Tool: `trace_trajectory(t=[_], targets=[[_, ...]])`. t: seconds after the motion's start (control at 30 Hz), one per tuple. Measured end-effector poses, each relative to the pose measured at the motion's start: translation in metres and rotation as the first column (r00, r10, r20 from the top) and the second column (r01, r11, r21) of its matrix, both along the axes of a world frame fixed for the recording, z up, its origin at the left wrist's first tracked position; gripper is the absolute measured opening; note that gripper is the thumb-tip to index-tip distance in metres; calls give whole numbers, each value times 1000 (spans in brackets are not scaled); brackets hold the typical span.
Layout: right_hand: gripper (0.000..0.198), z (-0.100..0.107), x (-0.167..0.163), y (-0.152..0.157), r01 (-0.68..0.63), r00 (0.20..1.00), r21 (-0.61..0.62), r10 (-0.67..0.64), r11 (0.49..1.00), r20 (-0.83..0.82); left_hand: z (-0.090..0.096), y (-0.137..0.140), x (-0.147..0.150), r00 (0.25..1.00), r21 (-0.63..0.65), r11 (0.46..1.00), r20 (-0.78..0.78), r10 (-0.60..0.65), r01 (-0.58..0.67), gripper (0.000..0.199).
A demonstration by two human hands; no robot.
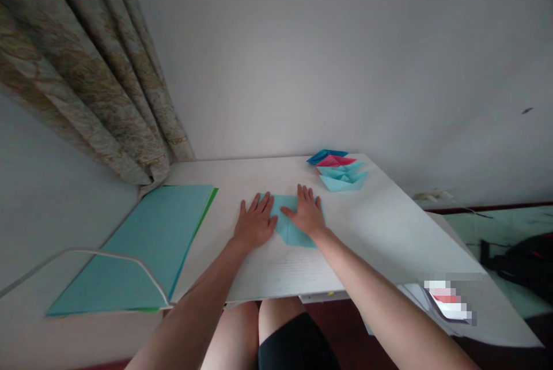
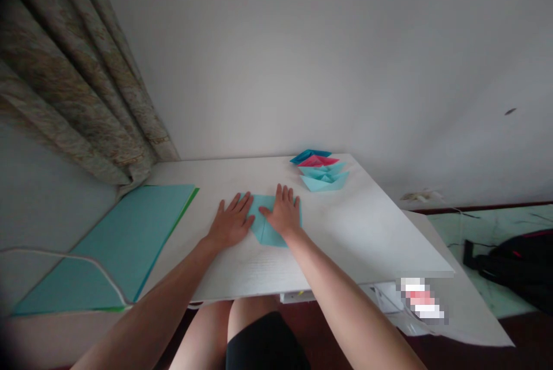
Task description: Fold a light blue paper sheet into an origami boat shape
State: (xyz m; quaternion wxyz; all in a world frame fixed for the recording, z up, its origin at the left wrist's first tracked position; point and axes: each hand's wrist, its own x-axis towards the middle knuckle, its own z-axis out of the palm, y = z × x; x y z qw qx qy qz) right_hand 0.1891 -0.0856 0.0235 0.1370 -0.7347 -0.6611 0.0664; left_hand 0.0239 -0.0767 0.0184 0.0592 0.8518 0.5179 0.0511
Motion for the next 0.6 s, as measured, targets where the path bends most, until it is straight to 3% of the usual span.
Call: trace_trajectory(t=[0.1,0.27,0.6], targets=[[90,1,10,3,35,999,-23,-36,999,-24,0,0,1,1000,-8,1000,22,7,-6,62],[92,6,9,-4,27,999,-36,-28,999,-20,2,-2,2,997,-35,998,55,45,-43,51],[117,10,14,-33,-108,994,-172,104,979,-33,3,-3,4,997,-47,997,56,62,-59,51]])
